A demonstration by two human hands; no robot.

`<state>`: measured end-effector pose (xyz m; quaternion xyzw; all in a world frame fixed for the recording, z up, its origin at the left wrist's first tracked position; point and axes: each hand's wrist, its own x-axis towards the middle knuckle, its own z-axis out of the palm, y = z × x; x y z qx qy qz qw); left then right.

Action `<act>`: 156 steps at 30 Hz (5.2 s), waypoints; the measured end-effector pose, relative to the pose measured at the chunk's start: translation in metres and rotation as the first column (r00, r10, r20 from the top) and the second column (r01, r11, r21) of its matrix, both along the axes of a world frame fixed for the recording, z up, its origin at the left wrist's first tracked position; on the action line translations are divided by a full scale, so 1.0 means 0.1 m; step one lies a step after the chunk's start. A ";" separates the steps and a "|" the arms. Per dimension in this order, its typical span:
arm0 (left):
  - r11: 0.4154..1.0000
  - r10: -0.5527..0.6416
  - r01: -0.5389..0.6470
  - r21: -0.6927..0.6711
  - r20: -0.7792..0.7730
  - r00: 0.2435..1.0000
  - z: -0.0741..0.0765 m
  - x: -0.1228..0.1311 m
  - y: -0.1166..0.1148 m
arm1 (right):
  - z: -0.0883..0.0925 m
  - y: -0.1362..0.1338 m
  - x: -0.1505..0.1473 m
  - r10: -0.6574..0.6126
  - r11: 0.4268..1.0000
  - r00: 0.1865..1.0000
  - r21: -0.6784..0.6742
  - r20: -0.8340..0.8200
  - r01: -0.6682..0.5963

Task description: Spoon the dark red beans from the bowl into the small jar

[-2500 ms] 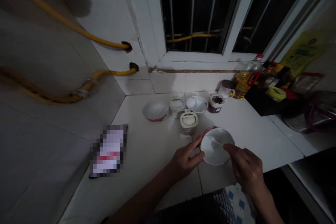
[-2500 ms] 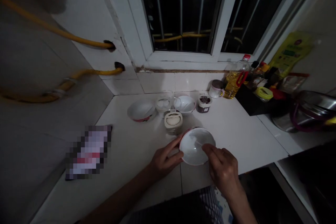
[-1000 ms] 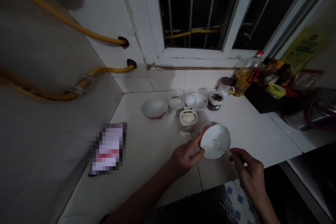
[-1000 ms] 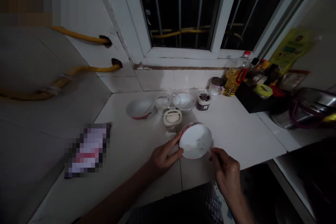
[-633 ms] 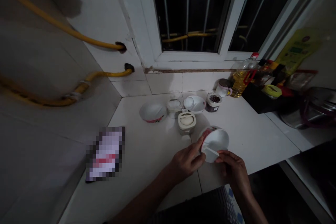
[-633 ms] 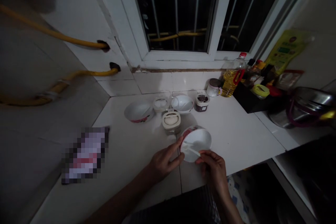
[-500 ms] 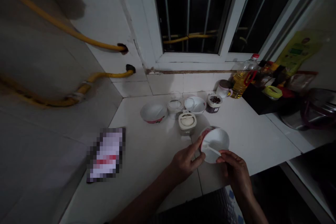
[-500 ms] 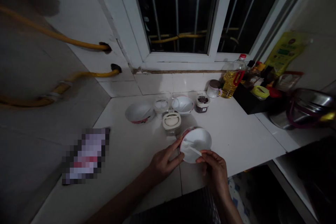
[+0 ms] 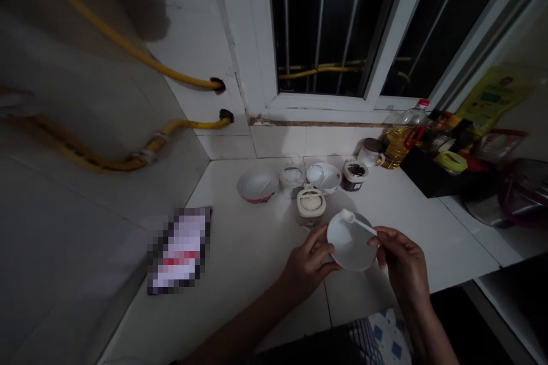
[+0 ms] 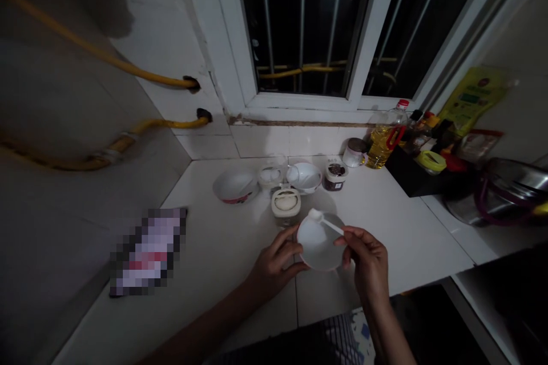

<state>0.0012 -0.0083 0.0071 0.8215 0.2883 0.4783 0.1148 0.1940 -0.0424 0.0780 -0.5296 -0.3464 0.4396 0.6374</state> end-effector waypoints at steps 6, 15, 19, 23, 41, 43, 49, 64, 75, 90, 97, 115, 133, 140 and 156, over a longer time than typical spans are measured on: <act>0.993 -0.008 0.008 -0.121 0.006 1.000 -0.05 0.01 0.02 | 0.07 0.38 -0.22 0.024 0.983 0.914 0.159 0.405 -0.096; 0.953 0.020 -0.033 -0.300 -0.047 0.999 -0.04 0.01 0.04 | -0.06 0.54 -0.35 -0.450 0.760 0.131 0.455 0.884 -0.463; 0.943 0.014 -0.025 -0.332 -0.036 0.999 -0.05 0.01 0.05 | -0.02 0.53 -0.33 -0.469 0.724 0.113 0.455 0.876 -0.518; 0.926 0.001 -0.016 -0.378 -0.038 0.999 -0.06 0.00 0.06 | 0.05 0.44 -0.23 -0.327 0.809 0.323 0.440 0.888 -0.390; 0.904 -0.060 0.030 -0.427 -0.056 0.997 -0.05 0.00 0.10 | -0.24 0.09 0.22 0.039 0.980 0.375 0.037 0.926 -0.194; 0.926 -0.060 0.022 -0.378 -0.089 0.994 -0.05 0.00 0.10 | -0.28 0.10 0.24 0.005 0.976 0.302 0.061 0.953 -0.210; 0.965 -0.010 -0.049 -0.259 -0.220 0.975 -0.04 0.00 0.11 | -0.30 0.09 0.31 -0.041 0.978 0.207 0.082 0.977 -0.193; 0.928 0.015 -0.133 -0.348 -0.320 0.947 0.27 -0.11 0.07 | -0.17 0.09 0.54 -0.094 0.992 0.465 0.045 0.880 0.115; 0.913 0.263 -0.209 -0.350 0.116 0.958 0.28 -0.32 0.23 | 0.01 0.84 0.28 0.099 0.947 0.815 0.199 0.570 -0.254; 0.879 0.231 -0.078 -0.470 0.278 0.932 0.05 -0.35 0.46 | -0.20 1.39 -0.18 0.402 0.890 0.783 -0.002 0.474 -0.456; 0.873 0.251 -0.045 -0.487 0.368 0.895 0.07 -0.33 0.48 | -0.16 1.35 -0.19 0.504 0.860 0.820 -0.065 0.270 -0.507; 0.934 0.252 -0.162 -0.320 0.263 0.931 0.45 -0.56 0.62 | -0.05 1.36 0.09 0.251 0.963 0.943 0.048 0.218 -0.267; 0.967 0.248 -0.228 0.110 -0.234 0.940 0.47 -0.38 0.80 | -0.17 1.48 0.28 0.093 0.987 0.981 0.114 0.172 -0.113; 0.925 0.290 -0.193 0.327 -0.280 0.915 0.19 -0.39 0.64 | -0.14 1.46 0.22 0.123 0.986 0.974 0.089 0.190 -0.142; 0.922 0.367 -0.282 0.265 -0.365 0.855 0.10 -0.35 0.49 | -0.31 1.58 0.49 -0.192 0.971 0.924 0.202 0.330 0.130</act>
